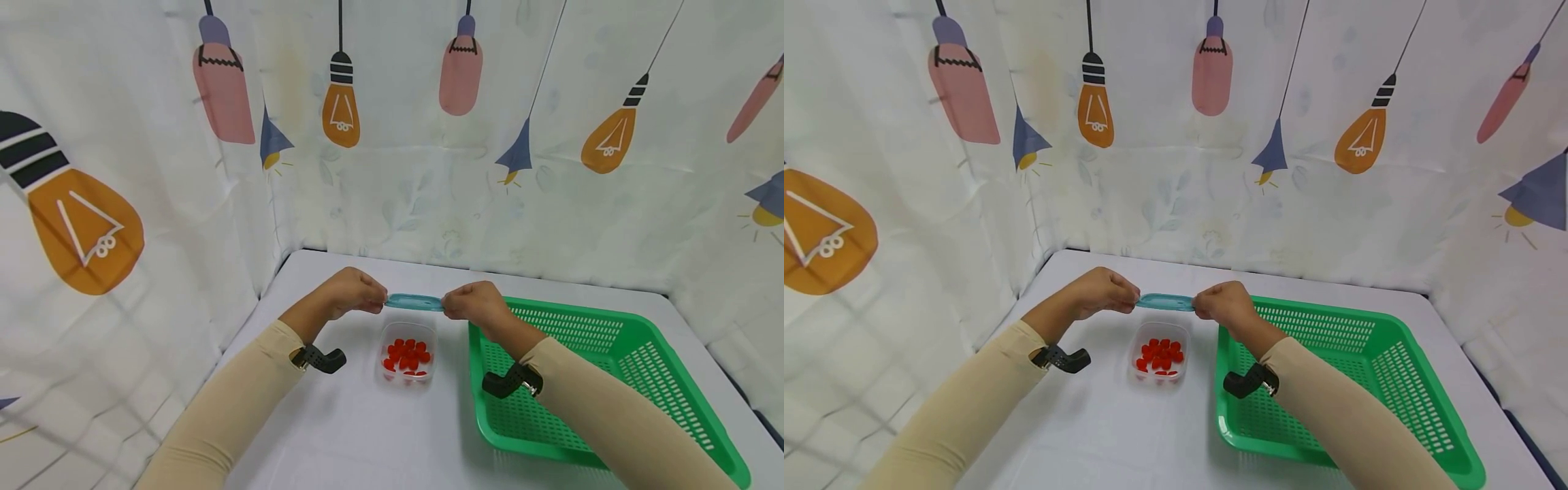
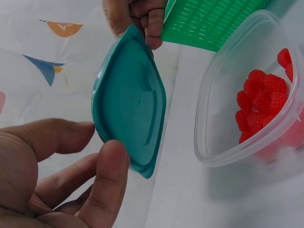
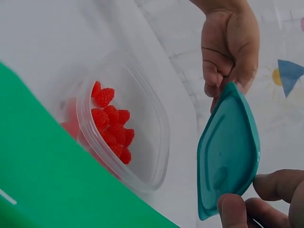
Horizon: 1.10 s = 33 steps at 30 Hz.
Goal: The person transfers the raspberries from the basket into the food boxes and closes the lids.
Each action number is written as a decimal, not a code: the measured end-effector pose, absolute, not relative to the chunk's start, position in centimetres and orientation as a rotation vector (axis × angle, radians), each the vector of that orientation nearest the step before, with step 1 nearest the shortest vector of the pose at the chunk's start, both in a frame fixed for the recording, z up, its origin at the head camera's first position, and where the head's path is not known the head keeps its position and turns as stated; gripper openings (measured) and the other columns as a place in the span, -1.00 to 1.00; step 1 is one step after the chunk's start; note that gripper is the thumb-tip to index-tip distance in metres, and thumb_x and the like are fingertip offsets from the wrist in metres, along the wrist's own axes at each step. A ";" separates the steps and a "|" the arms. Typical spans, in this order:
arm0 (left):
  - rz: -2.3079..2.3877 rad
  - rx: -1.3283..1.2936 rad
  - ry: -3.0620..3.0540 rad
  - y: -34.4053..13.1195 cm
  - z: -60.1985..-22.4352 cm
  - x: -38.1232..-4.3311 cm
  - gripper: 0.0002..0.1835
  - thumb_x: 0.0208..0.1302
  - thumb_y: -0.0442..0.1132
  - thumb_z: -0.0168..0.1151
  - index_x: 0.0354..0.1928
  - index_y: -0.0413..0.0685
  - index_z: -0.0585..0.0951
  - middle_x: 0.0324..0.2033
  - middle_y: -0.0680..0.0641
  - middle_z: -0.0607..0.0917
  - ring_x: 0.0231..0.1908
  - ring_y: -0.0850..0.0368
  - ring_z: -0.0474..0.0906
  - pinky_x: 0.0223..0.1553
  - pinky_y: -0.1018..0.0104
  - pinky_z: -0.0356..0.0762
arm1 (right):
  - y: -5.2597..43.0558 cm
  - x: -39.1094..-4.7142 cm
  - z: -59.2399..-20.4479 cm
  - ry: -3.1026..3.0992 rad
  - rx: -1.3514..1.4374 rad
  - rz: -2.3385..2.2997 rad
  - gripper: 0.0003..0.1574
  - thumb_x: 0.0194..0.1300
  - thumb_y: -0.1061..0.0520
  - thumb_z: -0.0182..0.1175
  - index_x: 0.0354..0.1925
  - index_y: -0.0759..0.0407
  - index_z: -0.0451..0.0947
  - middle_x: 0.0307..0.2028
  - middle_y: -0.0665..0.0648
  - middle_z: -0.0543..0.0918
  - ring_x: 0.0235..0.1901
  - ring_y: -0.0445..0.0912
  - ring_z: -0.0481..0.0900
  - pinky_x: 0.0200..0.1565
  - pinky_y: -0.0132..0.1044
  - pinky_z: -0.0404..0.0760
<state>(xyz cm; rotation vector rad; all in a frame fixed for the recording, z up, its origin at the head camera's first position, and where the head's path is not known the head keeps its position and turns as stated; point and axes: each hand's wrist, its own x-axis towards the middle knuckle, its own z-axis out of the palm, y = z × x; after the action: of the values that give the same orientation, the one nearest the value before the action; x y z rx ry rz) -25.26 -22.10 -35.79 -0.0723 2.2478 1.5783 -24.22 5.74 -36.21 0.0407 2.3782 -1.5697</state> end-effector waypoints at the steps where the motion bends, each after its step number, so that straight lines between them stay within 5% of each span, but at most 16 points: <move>1: 1.585 -0.082 2.248 -22.1 -35.8 -25.2 -0.80 0.34 -0.31 0.39 -0.06 -0.26 0.73 -0.19 -0.18 0.77 -0.26 -0.03 0.75 0.01 0.09 0.64 | 5.7 -24.2 -36.2 2.383 0.038 -1.555 -0.67 0.37 0.12 0.34 0.00 0.31 0.70 -0.14 0.19 0.77 -0.08 0.06 0.76 0.25 0.10 0.46; 17: 1.611 -0.165 2.281 -21.8 -36.4 -24.9 -0.88 0.28 -0.39 0.42 -0.18 -0.29 0.71 -0.30 -0.23 0.76 -0.43 0.04 0.74 -0.12 0.15 0.69 | 4.7 -23.1 -36.3 2.479 -0.008 -1.426 -0.65 0.29 0.24 0.38 0.04 0.31 0.66 -0.19 0.18 0.74 -0.16 0.04 0.72 0.09 0.09 0.58; 33: 1.584 -0.112 2.310 -21.6 -37.2 -25.1 -0.79 0.24 -0.43 0.43 -0.11 -0.27 0.65 -0.24 -0.24 0.71 -0.37 -0.01 0.74 -0.23 0.19 0.71 | 4.1 -22.3 -36.7 2.543 -0.027 -1.435 -0.60 0.25 0.30 0.37 0.06 0.36 0.60 -0.16 0.22 0.72 -0.17 0.06 0.68 0.00 0.03 0.63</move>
<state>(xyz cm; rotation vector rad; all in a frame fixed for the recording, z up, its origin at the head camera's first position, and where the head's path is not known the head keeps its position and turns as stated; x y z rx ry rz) -25.10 -21.61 -37.21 -0.1116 2.3105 1.5845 -22.33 4.13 -36.65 -0.0270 2.5434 -1.4346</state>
